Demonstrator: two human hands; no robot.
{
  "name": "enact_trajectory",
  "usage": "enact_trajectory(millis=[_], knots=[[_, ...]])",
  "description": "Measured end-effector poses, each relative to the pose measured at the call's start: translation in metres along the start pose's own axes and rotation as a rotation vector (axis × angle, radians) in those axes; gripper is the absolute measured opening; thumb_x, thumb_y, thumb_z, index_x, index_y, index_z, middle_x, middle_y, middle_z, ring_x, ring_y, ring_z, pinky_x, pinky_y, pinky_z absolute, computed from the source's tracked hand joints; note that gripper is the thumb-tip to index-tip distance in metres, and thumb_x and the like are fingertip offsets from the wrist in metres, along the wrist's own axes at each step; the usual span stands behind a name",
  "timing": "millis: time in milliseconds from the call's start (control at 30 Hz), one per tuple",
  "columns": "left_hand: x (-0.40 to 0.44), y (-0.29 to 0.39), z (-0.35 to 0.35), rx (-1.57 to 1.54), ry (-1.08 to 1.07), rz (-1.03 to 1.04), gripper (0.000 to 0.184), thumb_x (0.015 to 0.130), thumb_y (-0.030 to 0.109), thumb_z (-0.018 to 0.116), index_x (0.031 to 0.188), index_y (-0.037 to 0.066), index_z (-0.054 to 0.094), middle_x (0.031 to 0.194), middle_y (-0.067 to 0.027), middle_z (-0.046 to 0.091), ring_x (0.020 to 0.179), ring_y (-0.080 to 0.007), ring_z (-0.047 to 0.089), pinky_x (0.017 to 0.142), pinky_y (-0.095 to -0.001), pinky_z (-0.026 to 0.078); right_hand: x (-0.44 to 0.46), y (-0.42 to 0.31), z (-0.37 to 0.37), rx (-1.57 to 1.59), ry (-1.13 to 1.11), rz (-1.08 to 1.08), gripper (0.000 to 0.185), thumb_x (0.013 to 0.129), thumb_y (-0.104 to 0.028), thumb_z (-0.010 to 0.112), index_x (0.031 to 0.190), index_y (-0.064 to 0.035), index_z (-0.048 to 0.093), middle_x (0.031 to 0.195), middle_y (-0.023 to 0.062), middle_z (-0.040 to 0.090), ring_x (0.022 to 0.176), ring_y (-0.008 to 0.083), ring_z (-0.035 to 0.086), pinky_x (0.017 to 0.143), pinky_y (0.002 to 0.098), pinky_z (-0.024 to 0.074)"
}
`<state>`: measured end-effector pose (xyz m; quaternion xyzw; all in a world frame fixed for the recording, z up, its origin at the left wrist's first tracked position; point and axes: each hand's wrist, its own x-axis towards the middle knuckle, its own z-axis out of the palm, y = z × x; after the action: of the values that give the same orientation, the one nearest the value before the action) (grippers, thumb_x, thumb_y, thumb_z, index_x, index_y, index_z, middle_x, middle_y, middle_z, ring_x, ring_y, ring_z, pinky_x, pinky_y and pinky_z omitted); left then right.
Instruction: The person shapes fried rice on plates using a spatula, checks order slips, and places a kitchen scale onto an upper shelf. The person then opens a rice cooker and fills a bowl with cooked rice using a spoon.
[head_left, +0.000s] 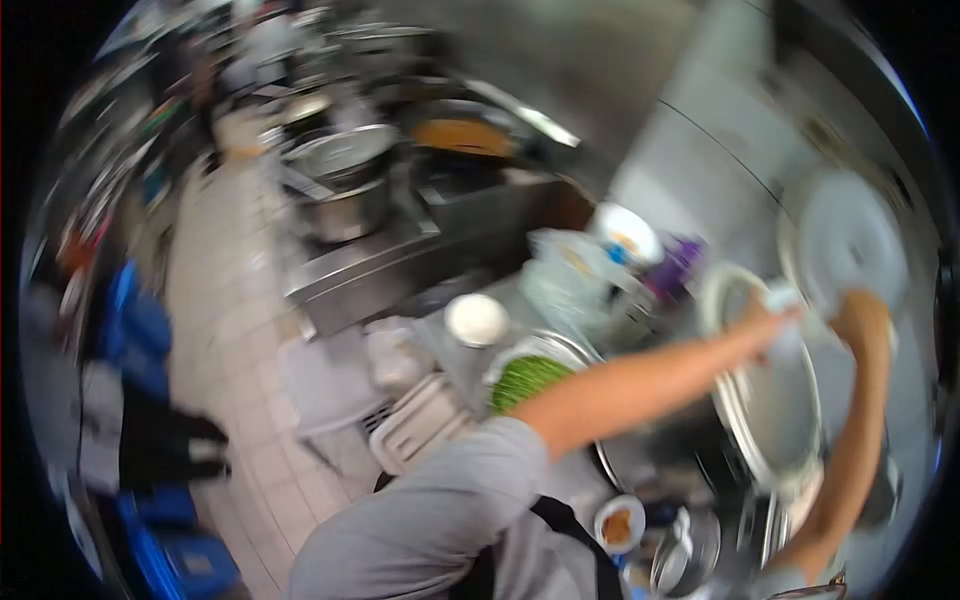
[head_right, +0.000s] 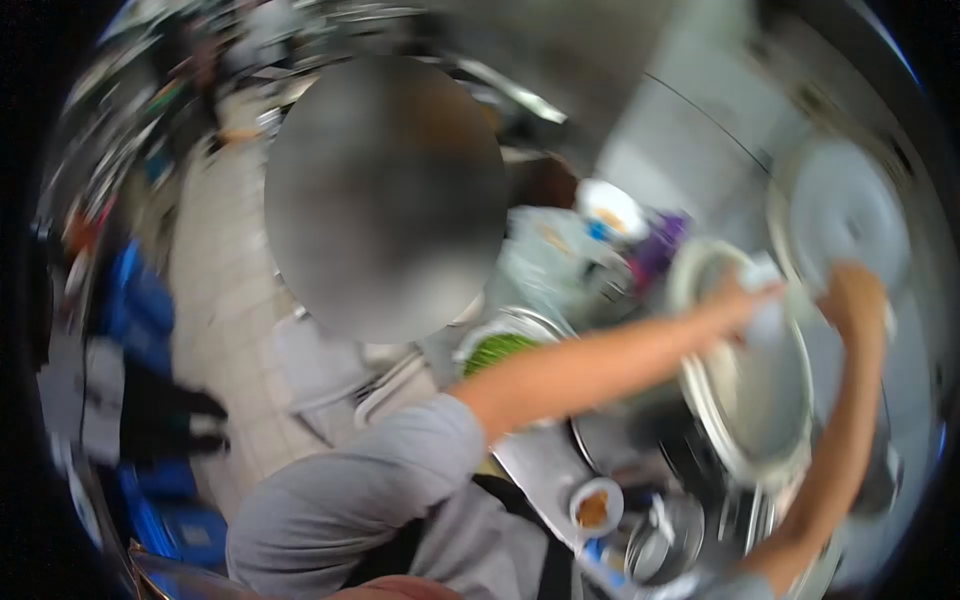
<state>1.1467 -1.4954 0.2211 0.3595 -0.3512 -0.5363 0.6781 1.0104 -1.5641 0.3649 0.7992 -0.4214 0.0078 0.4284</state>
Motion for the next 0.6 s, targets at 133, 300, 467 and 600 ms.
enact_trajectory(millis=[133, 300, 467, 600], knots=[[-0.01, 0.005, -0.012, -0.199, -0.031, 0.14, 0.098, 0.075, 0.058, 0.064, 0.142, 0.01, 0.011, 0.118, -0.0162, 0.052, 0.09, -0.0276, 0.059, 0.058, -0.0414, 0.05, 0.037, 0.041, 0.097, -0.084, -0.163, -0.197, 0.019, 0.073, -0.019, 0.057, 0.08, -0.0034, 0.065, 0.083, 0.0182, 0.064, 0.081, 0.0352, 0.061, 0.072, 0.0453, 0.0483], [-0.008, -0.007, -0.007, -0.166, 0.035, 0.401, 0.093, 0.079, 0.057, 0.06, 0.142, 0.007, 0.012, 0.125, -0.0198, 0.045, 0.106, -0.0277, 0.051, 0.071, -0.0392, 0.05, 0.007, -0.048, 0.178, 0.541, -0.318, -0.265, 0.025, 0.074, -0.018, 0.062, 0.095, -0.0047, 0.063, 0.091, 0.0148, 0.065, 0.08, 0.0329, 0.062, 0.069, 0.0408, 0.0501], [-0.008, -0.002, -0.013, -0.15, -0.066, 0.386, 0.091, 0.081, 0.055, 0.059, 0.141, 0.005, 0.012, 0.128, -0.0199, 0.04, 0.114, -0.0274, 0.045, 0.074, -0.0359, 0.049, 0.0, -0.123, 0.191, 0.621, -0.47, -0.329, 0.021, 0.074, -0.021, 0.062, 0.088, -0.0046, 0.063, 0.085, 0.0117, 0.065, 0.075, 0.0275, 0.06, 0.067, 0.0394, 0.0485], [-0.037, 0.02, -0.023, -0.172, -0.134, 0.31, 0.089, 0.081, 0.054, 0.06, 0.142, 0.009, 0.013, 0.127, -0.0176, 0.042, 0.112, -0.0274, 0.046, 0.075, -0.0361, 0.049, -0.006, -0.129, 0.188, 0.654, -0.544, -0.364, 0.02, 0.074, -0.022, 0.062, 0.083, -0.0046, 0.063, 0.08, 0.0092, 0.064, 0.071, 0.0233, 0.058, 0.065, 0.0382, 0.0473]])
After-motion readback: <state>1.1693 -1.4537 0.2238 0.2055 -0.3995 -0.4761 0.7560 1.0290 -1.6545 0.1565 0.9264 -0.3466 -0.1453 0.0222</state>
